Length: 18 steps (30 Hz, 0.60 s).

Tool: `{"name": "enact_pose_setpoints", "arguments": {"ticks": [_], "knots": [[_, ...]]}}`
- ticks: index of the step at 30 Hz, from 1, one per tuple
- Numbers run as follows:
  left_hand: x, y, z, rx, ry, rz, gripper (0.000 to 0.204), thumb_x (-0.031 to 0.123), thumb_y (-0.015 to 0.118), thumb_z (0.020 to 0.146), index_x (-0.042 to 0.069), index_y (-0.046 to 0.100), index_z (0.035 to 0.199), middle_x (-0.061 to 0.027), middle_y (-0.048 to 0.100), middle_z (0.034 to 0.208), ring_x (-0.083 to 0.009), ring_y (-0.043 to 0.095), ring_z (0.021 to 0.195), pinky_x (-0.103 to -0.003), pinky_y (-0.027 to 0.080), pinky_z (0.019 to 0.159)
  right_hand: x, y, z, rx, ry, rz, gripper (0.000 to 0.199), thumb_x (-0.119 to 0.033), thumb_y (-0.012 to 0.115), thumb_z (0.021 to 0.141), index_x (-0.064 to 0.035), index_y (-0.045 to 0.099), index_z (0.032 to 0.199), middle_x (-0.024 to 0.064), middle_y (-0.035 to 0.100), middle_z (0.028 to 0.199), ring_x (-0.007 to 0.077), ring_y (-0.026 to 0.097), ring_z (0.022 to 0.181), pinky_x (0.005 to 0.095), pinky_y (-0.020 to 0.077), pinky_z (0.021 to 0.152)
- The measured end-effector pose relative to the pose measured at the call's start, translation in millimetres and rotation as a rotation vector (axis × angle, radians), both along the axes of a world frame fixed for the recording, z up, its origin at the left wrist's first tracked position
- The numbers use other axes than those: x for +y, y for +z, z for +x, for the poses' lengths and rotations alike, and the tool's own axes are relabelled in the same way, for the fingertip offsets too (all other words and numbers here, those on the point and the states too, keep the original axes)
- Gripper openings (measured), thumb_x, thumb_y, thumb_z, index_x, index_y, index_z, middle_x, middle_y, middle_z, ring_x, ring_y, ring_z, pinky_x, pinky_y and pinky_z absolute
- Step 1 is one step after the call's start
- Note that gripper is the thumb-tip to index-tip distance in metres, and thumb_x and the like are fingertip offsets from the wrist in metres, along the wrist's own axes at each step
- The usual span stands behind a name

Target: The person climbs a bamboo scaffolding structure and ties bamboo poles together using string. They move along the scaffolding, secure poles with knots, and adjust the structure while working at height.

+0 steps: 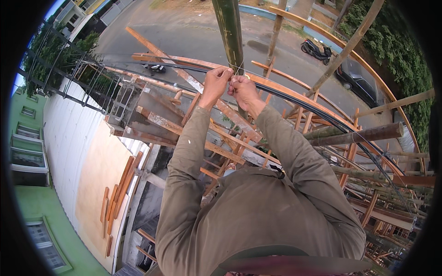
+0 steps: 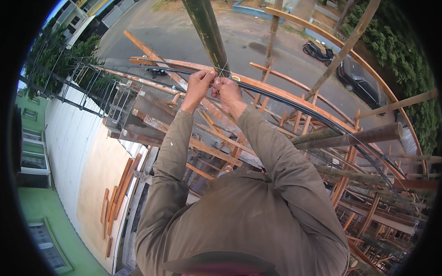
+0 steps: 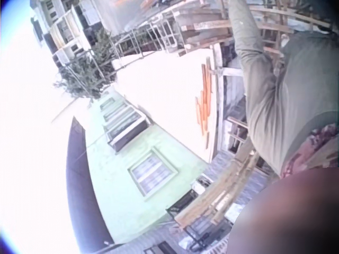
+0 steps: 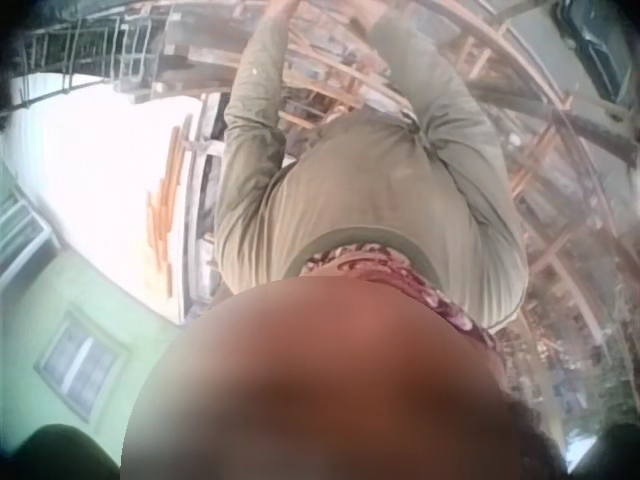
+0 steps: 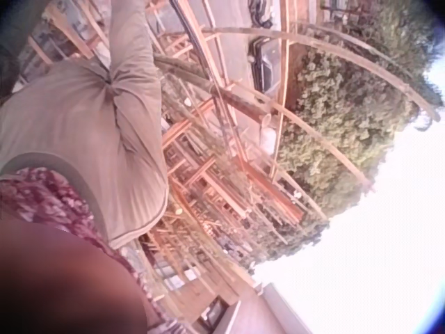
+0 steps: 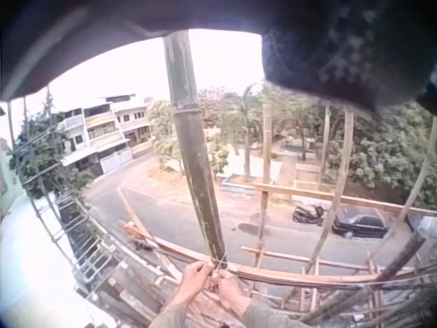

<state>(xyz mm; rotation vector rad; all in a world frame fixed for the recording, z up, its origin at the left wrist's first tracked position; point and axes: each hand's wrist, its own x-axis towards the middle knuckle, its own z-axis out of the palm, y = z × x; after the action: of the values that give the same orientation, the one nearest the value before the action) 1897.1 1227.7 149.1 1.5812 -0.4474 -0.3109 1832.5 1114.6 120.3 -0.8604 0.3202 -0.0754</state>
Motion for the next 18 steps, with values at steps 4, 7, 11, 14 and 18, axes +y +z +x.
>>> {"name": "enact_pose_setpoints", "arguments": {"ticks": [4,7,11,14,18], "knots": [[-7.2,11.6,14.1,0.090,-0.114,0.049,0.020,0.015,0.067,0.096,-0.005,0.071,0.095,-0.0043,0.067,0.077,-0.0100,0.060,0.066,-0.025,0.048,0.057,2.2,3.2,1.1,-0.002,-0.015,-0.006,0.006,-0.007,0.056,0.101,-0.0034,0.058,0.096,0.0031,0.059,0.086,0.0121,0.055,0.068,0.0273,0.0497,0.062],[-8.4,13.7,17.4,0.102,-0.164,0.091,0.018,0.012,0.066,0.096,-0.005,0.068,0.090,-0.0044,0.065,0.072,-0.0102,0.059,0.059,-0.026,0.047,0.050,4.4,3.6,1.5,0.019,-0.023,-0.004,0.007,-0.006,0.055,0.101,-0.0033,0.058,0.095,0.0035,0.060,0.086,0.0123,0.055,0.068,0.0265,0.0491,0.062],[-8.7,18.5,17.3,0.074,-0.176,0.177,0.018,0.010,0.063,0.097,-0.002,0.064,0.084,-0.0044,0.063,0.070,-0.0111,0.055,0.050,-0.027,0.042,0.042,7.4,1.4,2.2,0.027,-0.013,-0.019,0.005,-0.003,0.055,0.099,-0.0041,0.058,0.096,0.0047,0.059,0.087,0.0150,0.055,0.073,0.0311,0.0508,0.068],[-5.5,22.3,15.7,0.046,-0.176,0.206,0.018,0.011,0.062,0.097,-0.001,0.063,0.083,-0.0040,0.062,0.070,-0.0105,0.055,0.052,-0.027,0.043,0.043,9.3,1.1,2.2,0.024,-0.005,0.009,0.005,-0.003,0.056,0.099,-0.0041,0.059,0.094,0.0043,0.059,0.085,0.0152,0.056,0.072,0.0310,0.0505,0.067],[-0.2,23.4,17.7,-0.150,-0.150,0.337,0.020,0.012,0.062,0.098,-0.001,0.063,0.082,-0.0036,0.062,0.070,-0.0090,0.060,0.063,-0.025,0.047,0.050,16.3,3.7,-2.3,0.033,-0.002,0.028,0.005,-0.004,0.058,0.098,-0.0041,0.059,0.093,0.0036,0.059,0.085,0.0151,0.056,0.071,0.0309,0.0496,0.066]]}}
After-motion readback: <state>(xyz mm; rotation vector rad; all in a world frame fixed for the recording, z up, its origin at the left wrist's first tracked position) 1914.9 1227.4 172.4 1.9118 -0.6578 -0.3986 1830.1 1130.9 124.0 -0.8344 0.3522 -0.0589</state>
